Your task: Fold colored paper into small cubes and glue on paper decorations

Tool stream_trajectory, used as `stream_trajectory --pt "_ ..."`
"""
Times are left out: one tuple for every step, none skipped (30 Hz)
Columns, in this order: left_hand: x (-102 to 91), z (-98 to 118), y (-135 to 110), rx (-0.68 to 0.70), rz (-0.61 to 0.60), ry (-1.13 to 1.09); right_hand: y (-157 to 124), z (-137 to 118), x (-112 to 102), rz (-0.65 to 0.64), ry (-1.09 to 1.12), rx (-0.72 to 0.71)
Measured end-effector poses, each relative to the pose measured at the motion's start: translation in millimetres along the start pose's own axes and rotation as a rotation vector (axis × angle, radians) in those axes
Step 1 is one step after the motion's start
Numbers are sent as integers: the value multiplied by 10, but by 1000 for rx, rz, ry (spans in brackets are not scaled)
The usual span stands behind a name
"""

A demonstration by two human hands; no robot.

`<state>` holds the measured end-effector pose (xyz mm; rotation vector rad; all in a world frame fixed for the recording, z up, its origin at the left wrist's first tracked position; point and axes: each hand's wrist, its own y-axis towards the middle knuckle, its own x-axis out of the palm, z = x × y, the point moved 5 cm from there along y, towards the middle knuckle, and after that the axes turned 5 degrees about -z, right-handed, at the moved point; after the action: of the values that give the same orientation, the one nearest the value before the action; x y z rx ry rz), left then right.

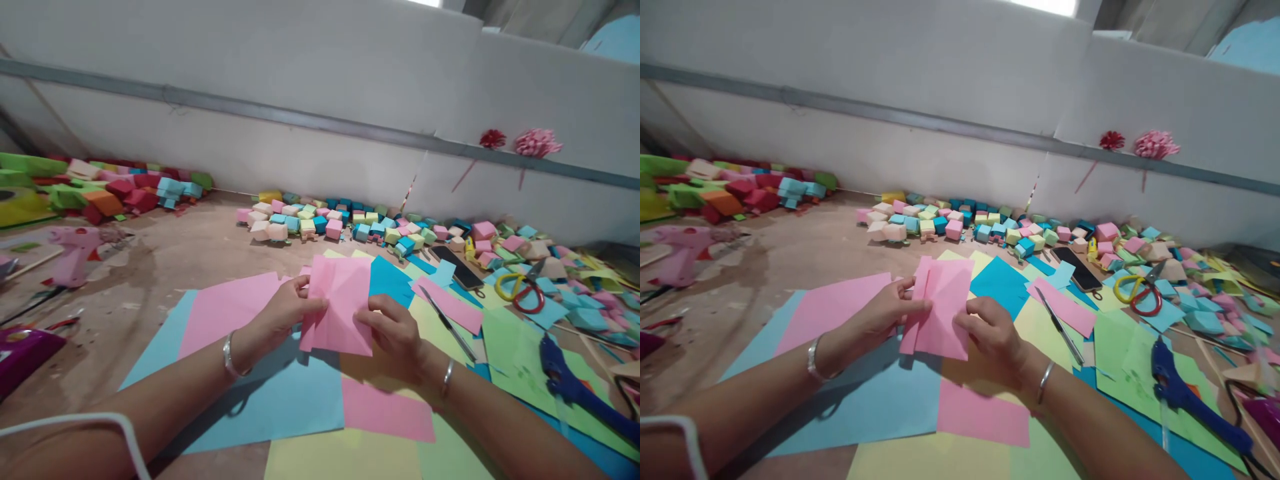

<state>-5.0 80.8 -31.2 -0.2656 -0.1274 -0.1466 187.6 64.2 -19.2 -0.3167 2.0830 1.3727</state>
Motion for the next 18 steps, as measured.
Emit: stream_trajectory --pt "-2 -14 2 -5 -4 3 -2 -8 0 -9 8 -1" --pt "2 -26 1 -8 -19 6 -2 -20 0 -20 16 -11" --pt "10 -33 -2 -5 -38 10 -3 -35 1 -28 17 -31" --pt "21 -34 -9 7 -56 14 -4 -47 1 -30 12 -50" --pt "35 -27 -19 29 -70 18 -6 -52 5 -33 3 -58" --pt "48 -14 -32 57 -79 18 -9 -46 16 -42 1 -49" --pt "62 2 -45 88 -84 14 -14 -30 34 -61 5 -26" --pt "72 16 -57 111 -81 14 -20 -8 57 -85 13 5" --pt "77 25 -64 123 -73 17 -28 20 76 -104 31 43" --pt "79 27 -65 125 -67 18 -35 50 87 -113 56 80" --pt "76 21 -58 116 -63 17 -39 77 89 -109 76 102" --pt "65 5 -45 92 -57 13 -37 102 81 -96 95 115" --pt "45 -19 -25 56 -46 10 -32 134 64 -74 116 133" --pt "18 -49 -3 15 -30 7 -24 177 42 -46 142 169" --pt "-13 -78 21 -26 -14 7 -15 230 19 -15 176 226" --pt "-44 -105 42 -65 2 13 -9 291 1 15 222 306" --pt "-70 -126 62 -98 11 24 -10 357 -10 44 290 407" --pt "-82 -144 78 -130 -3 32 -19 419 -9 71 368 519"
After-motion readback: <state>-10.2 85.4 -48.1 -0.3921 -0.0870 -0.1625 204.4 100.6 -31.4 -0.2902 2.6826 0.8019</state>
